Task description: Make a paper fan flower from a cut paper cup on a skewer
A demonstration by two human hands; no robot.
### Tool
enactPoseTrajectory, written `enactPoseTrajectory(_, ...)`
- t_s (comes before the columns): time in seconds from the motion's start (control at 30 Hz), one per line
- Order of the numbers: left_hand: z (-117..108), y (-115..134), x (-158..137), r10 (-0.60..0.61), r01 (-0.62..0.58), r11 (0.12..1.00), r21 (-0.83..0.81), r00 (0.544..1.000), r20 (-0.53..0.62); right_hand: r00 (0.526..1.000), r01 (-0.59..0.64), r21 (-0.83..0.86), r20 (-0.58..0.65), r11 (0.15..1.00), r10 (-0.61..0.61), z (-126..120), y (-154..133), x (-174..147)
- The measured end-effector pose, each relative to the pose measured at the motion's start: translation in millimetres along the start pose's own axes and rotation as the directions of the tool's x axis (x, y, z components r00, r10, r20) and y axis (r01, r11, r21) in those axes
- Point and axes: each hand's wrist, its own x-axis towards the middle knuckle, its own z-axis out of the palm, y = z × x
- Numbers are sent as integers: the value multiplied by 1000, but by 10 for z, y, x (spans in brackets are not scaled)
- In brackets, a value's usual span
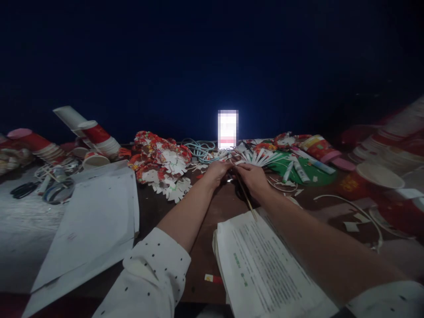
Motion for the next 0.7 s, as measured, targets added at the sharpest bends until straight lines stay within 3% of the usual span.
enactPoseTrajectory(0.23, 13, 26, -20, -42, 42, 999, 12, 998, -36, 991, -96, 146, 108, 985, 80, 1, -32, -42)
enactPoseTrajectory(0.7, -46, 84, -16, -124, 123, 992, -40, 992, -6, 996, -84, -1, 16, 996, 84, 3, -131, -113)
